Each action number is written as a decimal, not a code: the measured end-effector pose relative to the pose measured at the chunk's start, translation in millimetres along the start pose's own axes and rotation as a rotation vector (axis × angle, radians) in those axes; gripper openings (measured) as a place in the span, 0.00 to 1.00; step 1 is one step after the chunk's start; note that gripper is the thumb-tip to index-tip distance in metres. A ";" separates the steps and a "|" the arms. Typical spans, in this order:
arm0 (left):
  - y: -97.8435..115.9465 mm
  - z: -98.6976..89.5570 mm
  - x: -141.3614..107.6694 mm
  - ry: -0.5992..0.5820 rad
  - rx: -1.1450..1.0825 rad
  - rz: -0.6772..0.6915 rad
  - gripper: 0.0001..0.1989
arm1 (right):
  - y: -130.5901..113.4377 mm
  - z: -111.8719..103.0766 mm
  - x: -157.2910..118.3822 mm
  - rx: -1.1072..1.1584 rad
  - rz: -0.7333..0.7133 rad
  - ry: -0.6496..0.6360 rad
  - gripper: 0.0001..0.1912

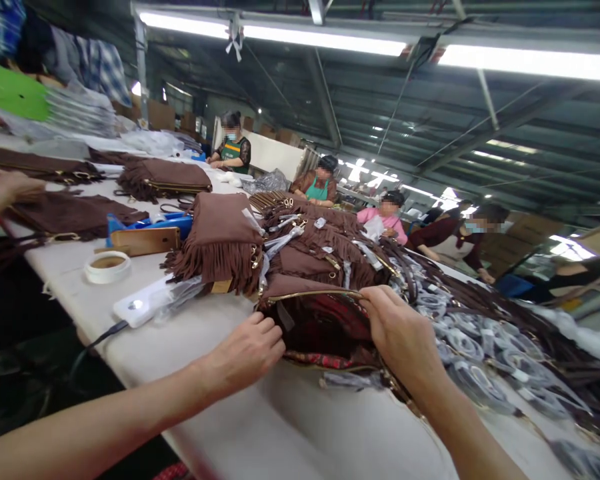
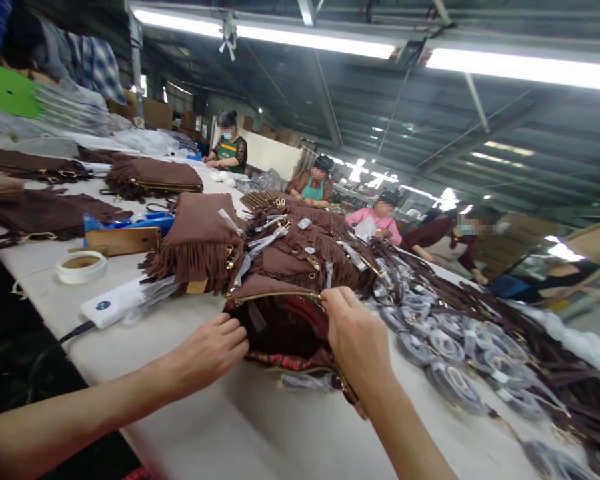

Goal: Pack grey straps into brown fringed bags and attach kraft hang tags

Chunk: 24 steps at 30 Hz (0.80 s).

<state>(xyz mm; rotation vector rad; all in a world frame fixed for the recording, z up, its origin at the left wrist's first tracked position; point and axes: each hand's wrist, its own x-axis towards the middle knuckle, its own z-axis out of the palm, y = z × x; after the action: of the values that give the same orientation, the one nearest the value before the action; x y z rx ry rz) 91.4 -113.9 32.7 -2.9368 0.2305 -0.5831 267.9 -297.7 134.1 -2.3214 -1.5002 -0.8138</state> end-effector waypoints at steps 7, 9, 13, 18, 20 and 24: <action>49.3 9.3 -36.8 -0.265 -0.034 -0.208 0.12 | -39.4 35.6 -17.1 0.120 -0.192 -0.164 0.13; 52.6 15.6 -39.7 -0.337 -0.098 -0.229 0.13 | -55.9 58.8 -39.1 0.206 -0.224 -0.398 0.12; 47.4 17.3 -31.8 -0.296 -0.273 -0.180 0.14 | -61.1 76.2 -76.4 0.437 -0.171 -0.538 0.10; 47.2 13.1 -15.7 -0.343 -0.352 -0.086 0.14 | 16.0 33.8 -105.7 0.626 0.323 -0.443 0.13; 47.7 11.2 -13.1 -0.382 -0.358 -0.057 0.13 | 61.6 10.9 -126.6 0.449 0.534 -0.534 0.15; 45.0 12.2 -14.1 -0.364 -0.373 -0.031 0.12 | 125.9 -32.2 -185.4 0.254 0.780 -0.637 0.11</action>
<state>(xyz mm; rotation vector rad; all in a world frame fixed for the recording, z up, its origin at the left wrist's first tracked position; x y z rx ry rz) 77.8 -154.2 9.0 -3.3351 0.2772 0.0055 313.3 -507.7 62.6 -2.7342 -0.6405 0.3183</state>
